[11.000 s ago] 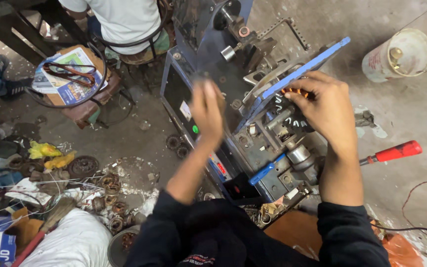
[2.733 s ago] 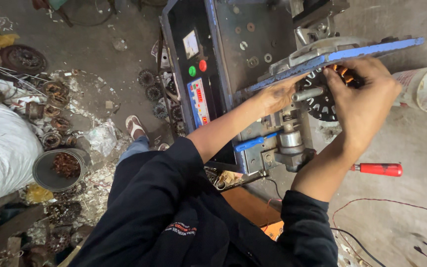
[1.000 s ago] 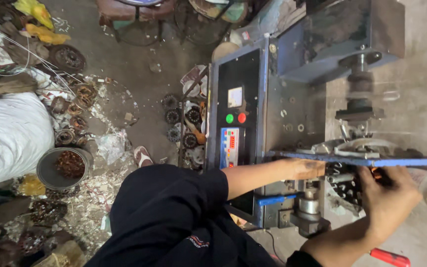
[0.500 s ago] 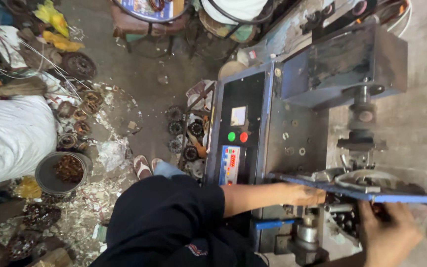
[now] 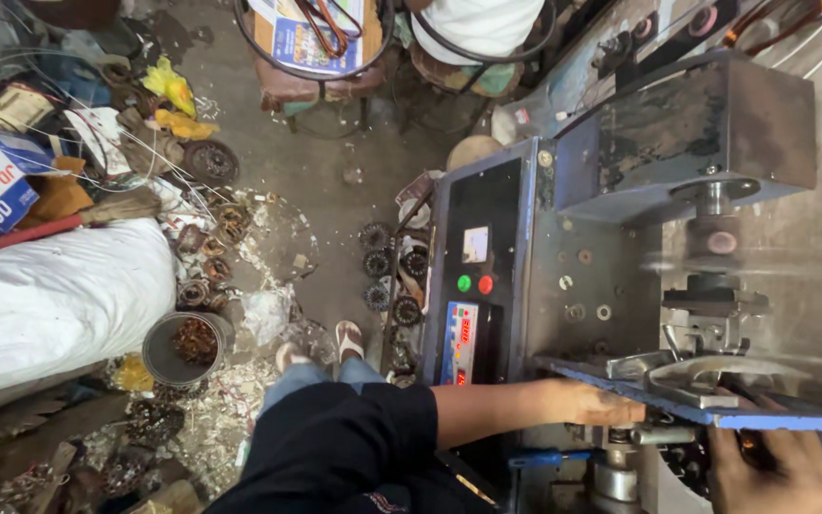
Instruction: The person operates a coil winding machine, manually feeding copper wire onto a rotating spool to form a magnet coil. They repeatedly adjust the wire and the spool with both hands to ensure even winding.
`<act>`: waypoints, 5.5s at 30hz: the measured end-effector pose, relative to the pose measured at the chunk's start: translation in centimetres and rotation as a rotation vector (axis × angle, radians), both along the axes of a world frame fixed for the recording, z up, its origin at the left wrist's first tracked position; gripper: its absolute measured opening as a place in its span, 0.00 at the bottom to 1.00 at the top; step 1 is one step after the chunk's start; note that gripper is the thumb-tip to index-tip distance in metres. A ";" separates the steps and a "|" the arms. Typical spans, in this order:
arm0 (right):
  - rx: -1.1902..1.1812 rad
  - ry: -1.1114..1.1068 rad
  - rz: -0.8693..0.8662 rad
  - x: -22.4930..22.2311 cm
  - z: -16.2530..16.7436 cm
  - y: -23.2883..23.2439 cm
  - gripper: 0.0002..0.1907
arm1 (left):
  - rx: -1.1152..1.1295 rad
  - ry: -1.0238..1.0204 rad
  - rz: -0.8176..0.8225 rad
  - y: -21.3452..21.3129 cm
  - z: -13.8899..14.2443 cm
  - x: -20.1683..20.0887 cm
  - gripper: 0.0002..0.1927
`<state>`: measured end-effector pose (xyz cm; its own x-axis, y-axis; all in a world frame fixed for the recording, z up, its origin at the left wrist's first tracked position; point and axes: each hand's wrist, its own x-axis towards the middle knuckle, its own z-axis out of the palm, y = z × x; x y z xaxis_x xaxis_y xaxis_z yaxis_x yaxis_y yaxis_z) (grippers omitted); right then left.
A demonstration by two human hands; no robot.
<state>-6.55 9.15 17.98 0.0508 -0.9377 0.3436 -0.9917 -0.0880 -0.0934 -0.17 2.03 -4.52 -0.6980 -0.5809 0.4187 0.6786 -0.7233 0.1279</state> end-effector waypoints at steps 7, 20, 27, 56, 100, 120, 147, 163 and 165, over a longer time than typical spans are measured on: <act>-0.077 -0.004 0.013 -0.3 -0.7 -0.4 0.14 | -0.026 0.020 -0.005 -0.4 3.2 2.2 0.25; 0.050 -0.313 0.078 -5.3 -3.7 -2.2 0.07 | 0.005 0.055 -0.013 0.1 5.2 4.5 0.18; -0.070 -0.086 -0.061 1.9 0.4 0.6 0.08 | 0.225 0.132 -0.368 0.2 3.1 2.9 0.15; -0.054 -0.249 -0.058 7.1 5.2 0.8 0.14 | 0.140 0.150 -0.018 2.8 -0.6 1.0 0.32; 0.090 -0.624 -0.184 -4.8 -6.4 1.1 0.10 | 0.192 0.027 -0.096 0.8 -2.8 -3.0 0.33; -0.022 -0.245 -0.164 6.0 3.6 1.0 0.14 | 0.129 -0.368 -0.211 4.4 -3.5 2.8 0.22; 0.023 -0.400 -0.170 6.6 3.9 0.6 0.13 | 0.135 -0.020 -0.022 2.5 -3.3 -1.0 0.40; 0.031 -0.398 -0.127 3.3 1.1 1.2 0.19 | 0.441 -0.089 -0.156 1.8 -6.7 -3.6 0.34; 0.026 -0.396 -0.131 3.5 1.2 1.2 0.19 | 0.224 -0.020 -0.035 2.0 -6.5 -3.5 0.41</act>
<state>-3.07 10.34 19.19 -0.2006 -0.9362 0.2885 -0.8812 0.0437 -0.4708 -3.64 4.01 -11.00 -0.7265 -0.6330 0.2676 0.6513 -0.7584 -0.0258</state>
